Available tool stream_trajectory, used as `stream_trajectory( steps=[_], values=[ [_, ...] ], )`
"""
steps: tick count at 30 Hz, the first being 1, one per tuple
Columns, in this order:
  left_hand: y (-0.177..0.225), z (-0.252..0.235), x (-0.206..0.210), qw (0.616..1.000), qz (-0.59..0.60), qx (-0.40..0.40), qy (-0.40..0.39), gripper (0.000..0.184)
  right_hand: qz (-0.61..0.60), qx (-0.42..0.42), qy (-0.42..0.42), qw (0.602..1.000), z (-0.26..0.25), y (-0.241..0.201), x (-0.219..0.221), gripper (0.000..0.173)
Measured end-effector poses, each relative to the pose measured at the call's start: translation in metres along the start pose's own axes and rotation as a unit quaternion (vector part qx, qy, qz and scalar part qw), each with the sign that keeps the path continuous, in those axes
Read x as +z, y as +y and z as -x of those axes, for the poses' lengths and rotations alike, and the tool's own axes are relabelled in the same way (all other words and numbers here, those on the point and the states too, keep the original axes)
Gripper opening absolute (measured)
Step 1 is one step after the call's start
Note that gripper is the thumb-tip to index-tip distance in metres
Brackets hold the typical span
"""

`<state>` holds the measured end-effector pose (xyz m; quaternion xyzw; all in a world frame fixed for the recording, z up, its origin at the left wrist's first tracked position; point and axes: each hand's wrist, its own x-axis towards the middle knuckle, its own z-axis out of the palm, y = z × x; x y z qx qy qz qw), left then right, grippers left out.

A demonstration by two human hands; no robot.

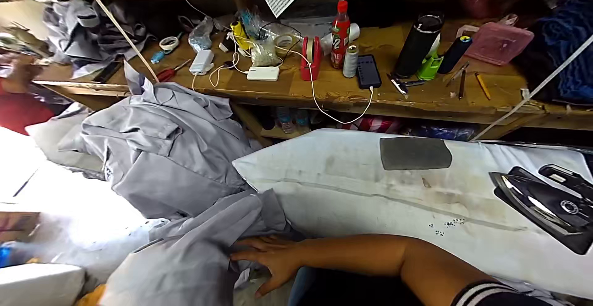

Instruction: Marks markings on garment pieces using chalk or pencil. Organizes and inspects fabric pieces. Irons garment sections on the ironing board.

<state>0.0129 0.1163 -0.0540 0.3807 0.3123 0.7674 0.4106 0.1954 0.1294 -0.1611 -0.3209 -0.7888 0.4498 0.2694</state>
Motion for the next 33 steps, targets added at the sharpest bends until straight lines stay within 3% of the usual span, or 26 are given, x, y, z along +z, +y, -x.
stream_trajectory(
  steps=[3,5,8,11,14,18,22,25,27,30,32,33],
  values=[
    [-0.021,-0.016,0.017,0.985,0.077,-0.154,0.0,0.091,0.016,0.032,0.005,0.999,-0.018,0.013,-0.016,0.09],
    [-0.017,-0.043,0.009,0.988,0.096,-0.123,0.009,0.091,0.027,0.035,0.036,0.998,-0.029,0.023,-0.027,0.102],
    [-0.027,-0.08,-0.023,0.999,0.024,-0.04,-0.02,0.073,0.054,0.036,0.082,0.995,-0.043,0.038,-0.03,0.12],
    [-0.045,-0.097,0.016,0.995,0.061,-0.063,0.057,0.074,0.027,0.126,0.066,0.989,-0.066,0.048,-0.021,0.129],
    [-0.05,-0.121,0.02,0.99,0.118,-0.068,0.04,0.081,-0.009,0.211,0.084,0.974,-0.099,0.066,-0.013,0.13],
    [-0.048,-0.164,0.038,0.994,0.104,0.006,0.03,0.088,-0.003,0.294,0.082,0.952,-0.154,0.082,-0.037,0.096],
    [-0.046,-0.213,0.038,0.988,0.116,0.092,0.032,0.085,0.001,0.344,-0.004,0.939,-0.208,0.076,-0.106,0.04],
    [-0.052,-0.238,0.022,0.987,0.114,0.099,0.051,0.075,-0.043,0.386,0.117,0.914,-0.238,0.094,-0.171,0.029],
    [-0.069,-0.243,0.012,0.991,0.122,0.047,0.041,0.063,-0.142,0.419,0.242,0.864,-0.255,0.112,-0.213,0.033],
    [-0.113,-0.23,-0.003,0.977,0.138,-0.145,0.073,0.052,-0.36,0.391,0.392,0.751,-0.266,0.13,-0.252,0.041],
    [-0.144,-0.221,-0.016,0.952,0.128,-0.254,0.115,0.052,-0.409,0.34,0.434,0.728,-0.271,0.146,-0.261,0.041],
    [-0.159,-0.216,-0.022,0.938,0.133,-0.291,0.131,0.053,-0.406,0.309,0.44,0.739,-0.273,0.152,-0.263,0.039]
  ],
)
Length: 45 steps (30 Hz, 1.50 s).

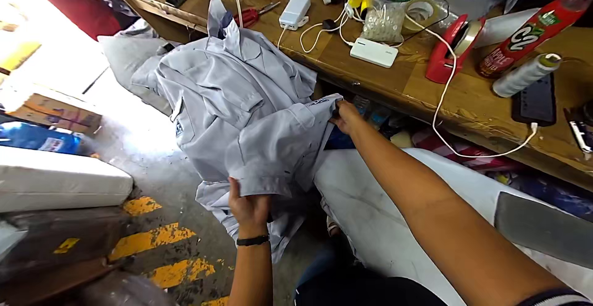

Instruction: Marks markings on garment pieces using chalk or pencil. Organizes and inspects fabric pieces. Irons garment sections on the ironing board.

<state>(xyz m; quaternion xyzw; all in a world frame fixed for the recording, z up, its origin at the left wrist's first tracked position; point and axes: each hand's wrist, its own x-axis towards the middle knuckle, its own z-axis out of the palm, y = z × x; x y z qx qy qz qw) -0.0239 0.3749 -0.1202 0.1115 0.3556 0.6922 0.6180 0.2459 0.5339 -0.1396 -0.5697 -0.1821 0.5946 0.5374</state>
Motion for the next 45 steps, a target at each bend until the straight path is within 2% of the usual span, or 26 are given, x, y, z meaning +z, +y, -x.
stream_trajectory(
  steps=[3,5,8,10,14,17,19,21,23,24,25,26,27,28,29,30,31,32,33,34,36,37,40,42,44,45],
  values=[
    [-0.029,-0.009,-0.022,0.997,0.005,-0.071,0.035,0.054,0.056,-0.184,-0.094,0.977,-0.01,0.005,0.001,0.039],
    [-0.049,-0.009,-0.035,0.992,-0.011,-0.119,0.046,0.053,0.153,-0.253,-0.135,0.946,-0.006,0.014,-0.003,0.039],
    [-0.083,-0.004,-0.055,0.977,-0.061,-0.184,0.087,0.052,0.38,-0.16,-0.111,0.904,-0.001,0.058,-0.033,0.045],
    [-0.103,-0.004,-0.065,0.969,-0.062,-0.211,0.112,0.052,0.467,-0.089,-0.067,0.877,-0.001,0.079,-0.062,0.053],
    [-0.111,0.008,-0.065,0.959,0.014,-0.257,0.123,0.054,0.534,-0.001,0.037,0.845,-0.007,0.057,-0.128,0.058],
    [-0.094,0.032,-0.047,0.95,0.085,-0.289,0.084,0.053,0.545,-0.018,0.08,0.835,0.005,0.019,-0.196,0.054],
    [-0.081,0.059,-0.032,0.942,0.106,-0.312,0.068,0.049,0.563,-0.101,0.069,0.817,0.031,-0.008,-0.237,0.047],
    [-0.072,0.09,-0.03,0.933,0.118,-0.335,0.059,0.048,0.536,-0.225,0.094,0.808,0.064,-0.023,-0.268,0.036],
    [-0.073,0.116,-0.04,0.925,0.122,-0.353,0.075,0.05,0.493,-0.304,0.176,0.796,0.099,-0.011,-0.289,0.035],
    [-0.077,0.126,-0.048,0.922,0.125,-0.355,0.089,0.051,0.49,-0.294,0.223,0.79,0.115,0.006,-0.295,0.045],
    [-0.082,0.135,-0.056,0.921,0.129,-0.352,0.101,0.052,0.48,-0.256,0.252,0.8,0.134,0.028,-0.294,0.052],
    [-0.088,0.142,-0.062,0.923,0.129,-0.345,0.112,0.053,0.458,-0.206,0.249,0.828,0.154,0.056,-0.287,0.05],
    [-0.093,0.147,-0.063,0.925,0.128,-0.337,0.119,0.053,0.43,-0.132,0.206,0.869,0.174,0.084,-0.274,0.042],
    [-0.098,0.152,-0.063,0.928,0.127,-0.328,0.124,0.053,0.384,-0.019,0.12,0.915,0.193,0.106,-0.257,0.044],
    [-0.101,0.158,-0.062,0.931,0.121,-0.318,0.13,0.052,0.309,0.127,-0.007,0.943,0.207,0.123,-0.242,0.064],
    [-0.102,0.163,-0.06,0.935,0.116,-0.308,0.132,0.052,0.214,0.243,-0.144,0.935,0.214,0.139,-0.232,0.087],
    [-0.102,0.169,-0.058,0.939,0.107,-0.298,0.133,0.053,0.123,0.296,-0.248,0.914,0.215,0.153,-0.223,0.098],
    [-0.101,0.173,-0.055,0.945,0.095,-0.283,0.132,0.053,0.034,0.302,-0.299,0.905,0.212,0.164,-0.214,0.099],
    [-0.099,0.179,-0.053,0.951,0.083,-0.266,0.13,0.053,-0.058,0.284,-0.291,0.912,0.205,0.166,-0.206,0.095],
    [-0.096,0.186,-0.051,0.957,0.073,-0.25,0.125,0.053,-0.142,0.25,-0.235,0.929,0.196,0.161,-0.2,0.088],
    [-0.089,0.199,-0.05,0.967,0.072,-0.222,0.103,0.055,-0.271,0.155,-0.058,0.948,0.164,0.137,-0.197,0.07],
    [-0.087,0.204,-0.051,0.969,0.078,-0.213,0.095,0.056,-0.316,0.105,-0.007,0.943,0.144,0.122,-0.205,0.064],
    [-0.09,0.216,-0.06,0.97,0.084,-0.207,0.094,0.057,-0.333,0.005,0.03,0.943,0.094,0.083,-0.249,0.049],
    [-0.102,0.219,-0.062,0.97,0.071,-0.207,0.106,0.055,-0.32,0.008,0.076,0.944,0.073,0.064,-0.265,0.04],
    [-0.116,0.217,-0.063,0.97,0.06,-0.206,0.118,0.052,-0.276,0.028,0.087,0.957,0.064,0.054,-0.273,0.049],
    [-0.122,0.218,-0.063,0.969,0.054,-0.206,0.124,0.05,-0.239,0.028,0.102,0.965,0.066,0.05,-0.276,0.046]
  ],
)
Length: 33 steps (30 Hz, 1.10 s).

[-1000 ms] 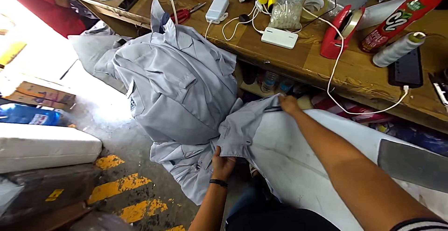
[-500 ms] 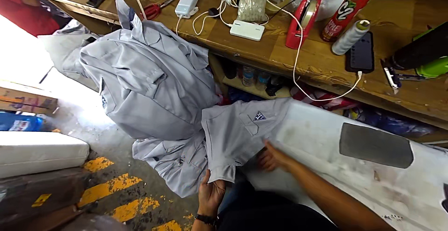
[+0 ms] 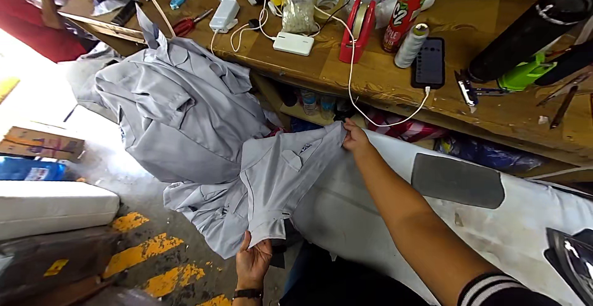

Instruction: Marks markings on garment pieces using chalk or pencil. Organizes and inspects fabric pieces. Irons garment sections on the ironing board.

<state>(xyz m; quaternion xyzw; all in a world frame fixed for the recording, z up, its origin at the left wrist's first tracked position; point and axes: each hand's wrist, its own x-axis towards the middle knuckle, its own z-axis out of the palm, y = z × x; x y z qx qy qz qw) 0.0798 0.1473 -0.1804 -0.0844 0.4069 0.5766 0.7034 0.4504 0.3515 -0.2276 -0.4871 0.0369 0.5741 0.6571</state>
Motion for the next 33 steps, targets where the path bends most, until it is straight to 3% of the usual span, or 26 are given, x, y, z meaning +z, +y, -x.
stream_trajectory(
  steps=[2,5,6,10,14,17,20,22,23,25,27,29,31,33],
  values=[
    [-0.011,0.001,0.003,1.0,-0.008,-0.007,-0.001,0.049,0.089,-0.088,0.058,0.99,0.012,-0.014,-0.009,0.034],
    [-0.033,0.004,0.004,0.998,-0.019,-0.046,-0.027,0.052,0.197,-0.277,0.12,0.933,0.034,-0.034,-0.055,0.025],
    [-0.043,0.002,-0.001,0.997,-0.029,-0.061,-0.023,0.053,0.208,-0.284,0.135,0.926,0.036,-0.032,-0.077,0.024],
    [-0.07,-0.005,-0.025,0.98,-0.137,-0.101,0.103,0.049,0.198,-0.14,0.163,0.956,0.046,-0.024,-0.127,0.019],
    [-0.062,0.0,-0.047,0.971,-0.178,-0.114,0.108,0.051,0.258,-0.244,0.097,0.93,0.075,-0.046,-0.125,0.016],
    [-0.068,-0.011,-0.065,0.926,-0.296,-0.122,0.199,0.043,0.395,-0.239,0.096,0.882,0.064,-0.033,-0.154,0.018],
    [-0.081,-0.018,-0.065,0.837,-0.471,-0.101,0.257,0.038,0.594,-0.29,0.144,0.736,0.081,-0.037,-0.173,0.028],
    [-0.085,-0.008,-0.061,0.765,-0.607,0.042,0.211,0.07,0.673,-0.288,0.195,0.653,0.095,-0.042,-0.197,0.059],
    [-0.085,-0.007,-0.055,0.691,-0.692,0.143,0.154,0.088,0.698,-0.265,0.215,0.629,0.096,-0.043,-0.211,0.081],
    [-0.091,-0.009,-0.03,0.518,-0.804,0.292,0.005,0.094,0.743,-0.22,0.23,0.589,0.091,-0.041,-0.242,0.106],
    [-0.105,-0.021,-0.002,0.381,-0.864,0.304,-0.121,0.082,0.771,-0.224,0.214,0.557,0.091,-0.041,-0.257,0.095],
    [-0.122,-0.033,0.012,0.306,-0.898,0.253,-0.189,0.071,0.785,-0.2,0.178,0.559,0.102,-0.052,-0.25,0.075],
    [-0.132,-0.041,0.024,0.28,-0.913,0.217,-0.2,0.065,0.792,-0.148,0.14,0.576,0.122,-0.064,-0.237,0.06],
    [-0.134,-0.046,0.032,0.272,-0.922,0.194,-0.195,0.059,0.791,-0.167,0.067,0.585,0.152,-0.063,-0.246,0.043]
  ],
)
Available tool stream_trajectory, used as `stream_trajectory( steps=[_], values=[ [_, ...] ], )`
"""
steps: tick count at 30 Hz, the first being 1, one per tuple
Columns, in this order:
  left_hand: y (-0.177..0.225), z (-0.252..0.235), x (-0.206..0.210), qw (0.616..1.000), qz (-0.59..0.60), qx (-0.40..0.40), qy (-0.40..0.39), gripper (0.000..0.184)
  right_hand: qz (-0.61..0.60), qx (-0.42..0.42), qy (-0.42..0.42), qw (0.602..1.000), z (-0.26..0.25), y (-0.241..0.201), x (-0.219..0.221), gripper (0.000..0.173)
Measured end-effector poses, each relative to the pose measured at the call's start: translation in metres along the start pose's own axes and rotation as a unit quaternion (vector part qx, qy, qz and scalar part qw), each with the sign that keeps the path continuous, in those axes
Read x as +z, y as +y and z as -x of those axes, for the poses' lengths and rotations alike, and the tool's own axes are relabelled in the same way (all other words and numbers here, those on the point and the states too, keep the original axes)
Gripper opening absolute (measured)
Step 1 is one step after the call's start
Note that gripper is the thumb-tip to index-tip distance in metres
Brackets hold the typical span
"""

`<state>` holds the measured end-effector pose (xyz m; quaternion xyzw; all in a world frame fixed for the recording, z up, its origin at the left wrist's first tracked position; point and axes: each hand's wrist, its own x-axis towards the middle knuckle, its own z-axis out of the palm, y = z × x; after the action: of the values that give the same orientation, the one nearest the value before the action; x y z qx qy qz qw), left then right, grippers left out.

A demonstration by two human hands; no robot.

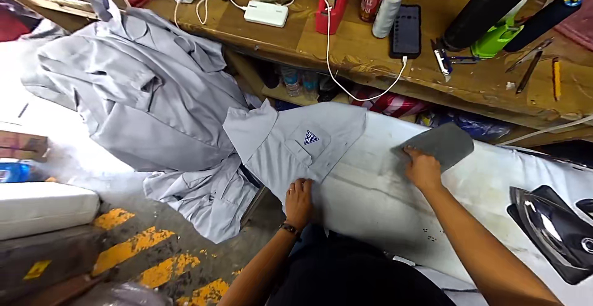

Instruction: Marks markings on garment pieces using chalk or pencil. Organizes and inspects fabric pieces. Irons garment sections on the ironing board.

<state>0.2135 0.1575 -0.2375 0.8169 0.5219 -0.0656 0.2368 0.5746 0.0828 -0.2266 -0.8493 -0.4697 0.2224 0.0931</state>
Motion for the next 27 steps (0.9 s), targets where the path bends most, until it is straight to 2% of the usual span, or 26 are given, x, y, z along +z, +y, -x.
stream_trajectory(
  steps=[3,4,6,7,10,11,13,17,22,24,27],
  values=[
    [-0.003,-0.008,-0.003,1.0,0.007,0.005,-0.012,0.056,-0.092,-0.225,0.016,0.97,0.076,0.024,0.019,0.037],
    [-0.006,-0.009,-0.005,0.999,0.007,0.024,-0.023,0.057,-0.105,-0.265,0.016,0.958,0.104,0.029,0.028,0.038],
    [-0.012,-0.01,-0.015,0.994,-0.001,0.076,-0.074,0.063,-0.071,-0.271,0.035,0.959,0.15,0.04,0.049,0.042],
    [-0.013,-0.012,-0.024,0.989,-0.004,0.096,-0.112,0.067,-0.047,-0.248,0.032,0.967,0.165,0.046,0.059,0.051],
    [-0.015,-0.015,-0.042,0.974,0.015,0.108,-0.201,0.075,-0.029,-0.206,0.038,0.977,0.181,0.053,0.092,0.068],
    [-0.018,-0.015,-0.044,0.975,0.048,0.095,-0.196,0.073,-0.025,-0.206,0.05,0.977,0.178,0.049,0.101,0.07],
    [-0.025,-0.014,-0.048,0.978,0.145,0.072,-0.133,0.064,-0.002,-0.228,0.056,0.972,0.165,0.037,0.109,0.068],
    [-0.031,-0.001,-0.07,0.953,0.288,0.084,-0.045,0.06,0.006,-0.329,-0.005,0.944,0.13,-0.004,0.108,0.057],
    [-0.023,0.012,-0.082,0.949,0.286,0.135,0.002,0.06,-0.031,-0.443,-0.082,0.892,0.054,-0.104,0.119,0.053],
    [-0.024,0.011,-0.078,0.951,0.268,0.153,0.002,0.059,-0.049,-0.434,-0.131,0.89,0.024,-0.151,0.121,0.047],
    [-0.025,0.008,-0.068,0.951,0.253,0.176,-0.022,0.058,0.038,-0.302,-0.25,0.919,0.001,-0.216,0.089,0.055]
  ],
)
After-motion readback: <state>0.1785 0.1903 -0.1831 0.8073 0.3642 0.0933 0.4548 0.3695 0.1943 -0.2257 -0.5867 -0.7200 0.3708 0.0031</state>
